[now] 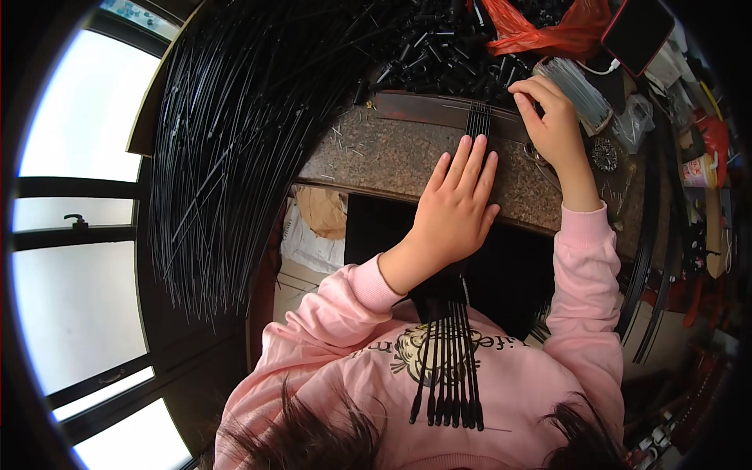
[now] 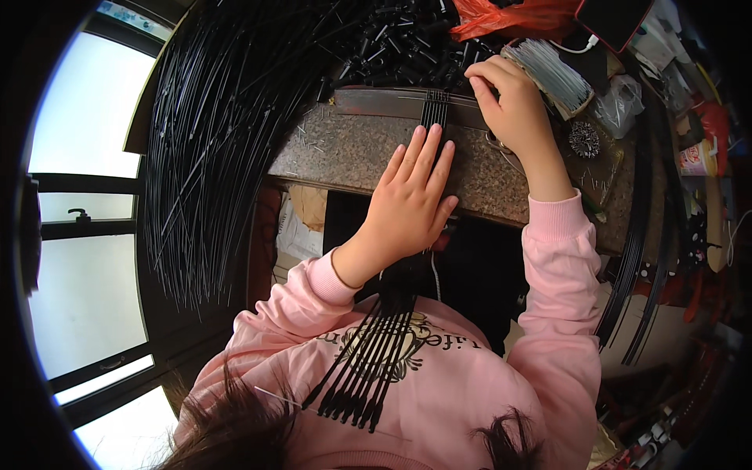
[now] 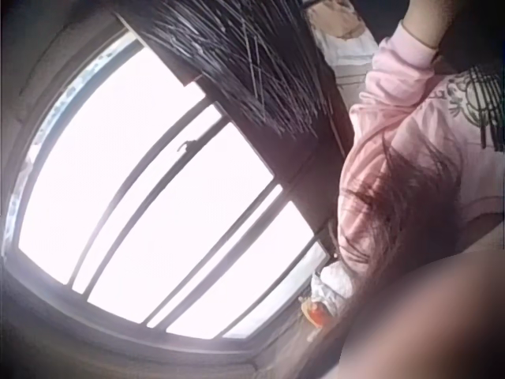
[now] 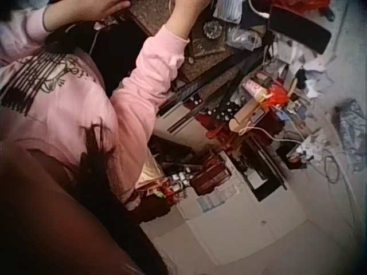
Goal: The recorder is seen organizing and securing black hair-like fibers into specific bundles at a production workstation.
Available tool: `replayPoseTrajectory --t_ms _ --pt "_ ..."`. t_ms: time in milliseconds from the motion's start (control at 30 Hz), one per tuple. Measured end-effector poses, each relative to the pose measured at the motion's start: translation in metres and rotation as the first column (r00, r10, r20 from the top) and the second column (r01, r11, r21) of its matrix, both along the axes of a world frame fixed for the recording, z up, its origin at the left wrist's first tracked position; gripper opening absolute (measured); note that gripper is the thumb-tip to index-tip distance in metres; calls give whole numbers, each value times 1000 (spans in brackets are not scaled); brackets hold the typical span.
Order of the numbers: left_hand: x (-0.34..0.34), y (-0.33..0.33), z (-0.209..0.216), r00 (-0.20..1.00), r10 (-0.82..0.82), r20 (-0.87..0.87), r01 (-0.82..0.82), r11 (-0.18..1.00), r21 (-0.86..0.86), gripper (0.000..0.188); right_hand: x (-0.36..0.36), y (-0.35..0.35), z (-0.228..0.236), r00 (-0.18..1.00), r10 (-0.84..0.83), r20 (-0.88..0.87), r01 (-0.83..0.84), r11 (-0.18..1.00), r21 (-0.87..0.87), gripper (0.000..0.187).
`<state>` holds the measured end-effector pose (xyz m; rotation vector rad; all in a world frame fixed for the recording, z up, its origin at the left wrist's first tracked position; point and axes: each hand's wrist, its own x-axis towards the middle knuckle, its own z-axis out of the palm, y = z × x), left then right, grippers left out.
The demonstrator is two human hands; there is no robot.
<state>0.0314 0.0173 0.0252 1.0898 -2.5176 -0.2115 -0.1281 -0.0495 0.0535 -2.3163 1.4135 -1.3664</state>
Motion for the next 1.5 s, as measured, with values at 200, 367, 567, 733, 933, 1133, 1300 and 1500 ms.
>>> replayPoseTrajectory --t_ms 200,367,567,733,933,1133,1300,1500 --pt "-2 -2 -2 1000 -1 -20 1 999 -43 52 -7 0 2 994 93 -52 -93 996 0 7" --pt "-4 -4 -3 999 -7 -50 4 998 -59 52 -9 17 24 999 22 -48 -17 995 102 10" --pt "-2 -10 -11 998 -7 -68 0 995 -100 55 13 93 31 680 592 433 -733 538 415 52" --pt "-7 -16 -13 999 26 -32 -30 992 -119 56 57 125 -15 627 638 448 -776 565 282 50" --pt "-3 -16 -16 1000 14 -1 -14 984 -179 52 78 130 -43 749 521 408 -653 682 328 10" --pt "1 -19 -22 1000 -8 -1 7 978 -210 52 79 130 -39 750 456 479 -643 673 366 9" --pt "8 -25 -14 999 -25 27 29 987 -161 53 83 129 -42 712 472 520 -672 674 308 12" --pt "35 -75 -9 871 -490 25 491 871 -36 58 75 135 -23 642 394 657 -719 608 338 13"
